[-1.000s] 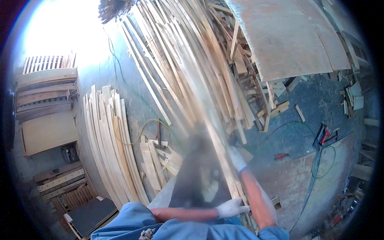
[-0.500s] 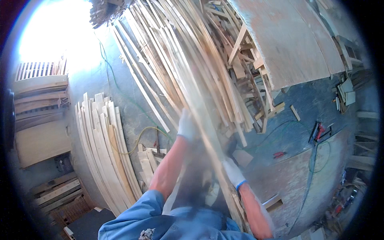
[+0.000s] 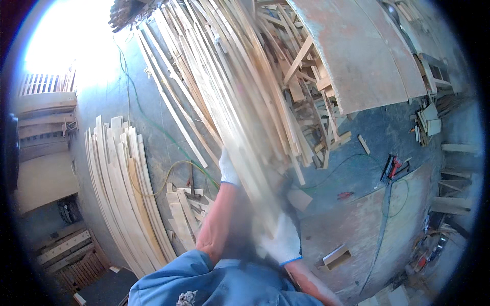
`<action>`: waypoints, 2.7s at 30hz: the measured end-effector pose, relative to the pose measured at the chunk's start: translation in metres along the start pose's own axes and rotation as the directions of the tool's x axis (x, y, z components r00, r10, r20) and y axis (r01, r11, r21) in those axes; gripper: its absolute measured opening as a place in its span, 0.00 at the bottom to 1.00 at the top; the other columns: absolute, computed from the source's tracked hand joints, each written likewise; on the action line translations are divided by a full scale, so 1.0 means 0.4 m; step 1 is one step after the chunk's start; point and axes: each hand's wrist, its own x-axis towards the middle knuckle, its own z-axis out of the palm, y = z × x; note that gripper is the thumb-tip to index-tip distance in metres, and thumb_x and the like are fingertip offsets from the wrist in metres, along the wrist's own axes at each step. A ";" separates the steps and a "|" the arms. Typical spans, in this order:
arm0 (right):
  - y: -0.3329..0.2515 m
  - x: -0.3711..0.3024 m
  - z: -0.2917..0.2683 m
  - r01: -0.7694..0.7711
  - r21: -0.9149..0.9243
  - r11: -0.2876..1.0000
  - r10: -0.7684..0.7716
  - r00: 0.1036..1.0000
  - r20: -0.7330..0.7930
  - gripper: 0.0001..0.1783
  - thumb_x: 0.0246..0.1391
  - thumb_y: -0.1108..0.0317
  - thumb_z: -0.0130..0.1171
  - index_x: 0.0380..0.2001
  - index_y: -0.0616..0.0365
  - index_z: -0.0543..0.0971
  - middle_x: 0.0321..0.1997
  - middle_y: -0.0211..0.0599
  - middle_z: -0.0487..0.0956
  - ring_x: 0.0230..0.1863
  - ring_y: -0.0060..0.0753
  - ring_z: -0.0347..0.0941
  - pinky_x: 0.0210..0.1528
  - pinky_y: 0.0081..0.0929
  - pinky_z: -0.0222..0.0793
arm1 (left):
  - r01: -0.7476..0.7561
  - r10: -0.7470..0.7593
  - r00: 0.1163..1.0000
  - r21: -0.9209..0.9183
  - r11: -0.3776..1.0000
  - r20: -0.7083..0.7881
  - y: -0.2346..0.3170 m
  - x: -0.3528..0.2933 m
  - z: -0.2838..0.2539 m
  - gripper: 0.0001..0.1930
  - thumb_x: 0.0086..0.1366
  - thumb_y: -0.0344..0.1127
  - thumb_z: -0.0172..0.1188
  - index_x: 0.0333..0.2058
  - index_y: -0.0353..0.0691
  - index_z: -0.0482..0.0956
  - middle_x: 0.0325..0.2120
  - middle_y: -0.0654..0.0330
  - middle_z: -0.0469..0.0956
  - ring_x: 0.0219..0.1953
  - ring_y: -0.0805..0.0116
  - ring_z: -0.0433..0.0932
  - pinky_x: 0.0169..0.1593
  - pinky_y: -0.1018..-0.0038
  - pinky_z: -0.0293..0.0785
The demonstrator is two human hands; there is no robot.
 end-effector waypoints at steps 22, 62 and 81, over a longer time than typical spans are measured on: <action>-0.007 -0.280 -0.371 0.266 -0.322 0.909 -0.372 0.867 -0.332 0.25 0.55 0.59 0.72 0.52 0.60 0.80 0.43 0.52 0.83 0.46 0.60 0.80 0.47 0.51 0.76 | -0.490 0.523 0.847 -0.242 0.837 0.094 0.017 -0.111 -0.143 0.30 0.80 0.60 0.50 0.60 0.36 0.77 0.48 0.55 0.83 0.47 0.59 0.84 0.54 0.63 0.82; -0.011 -0.263 -0.218 0.085 -0.223 0.971 -0.192 0.836 -0.514 0.48 0.42 0.45 0.79 0.62 0.62 0.72 0.58 0.53 0.78 0.59 0.60 0.74 0.62 0.55 0.67 | -0.460 0.551 0.669 -0.305 0.834 0.498 0.155 -0.098 -0.092 0.39 0.77 0.67 0.48 0.69 0.38 0.65 0.58 0.43 0.75 0.56 0.46 0.79 0.63 0.49 0.77; 0.077 0.363 0.126 0.027 0.070 0.997 -0.015 0.986 -0.166 0.34 0.63 0.39 0.57 0.58 0.56 0.80 0.56 0.58 0.84 0.59 0.64 0.78 0.61 0.55 0.73 | -0.890 0.639 0.419 0.151 0.431 0.645 0.189 -0.197 0.212 0.32 0.68 0.27 0.60 0.70 0.35 0.65 0.55 0.57 0.74 0.54 0.65 0.73 0.62 0.70 0.69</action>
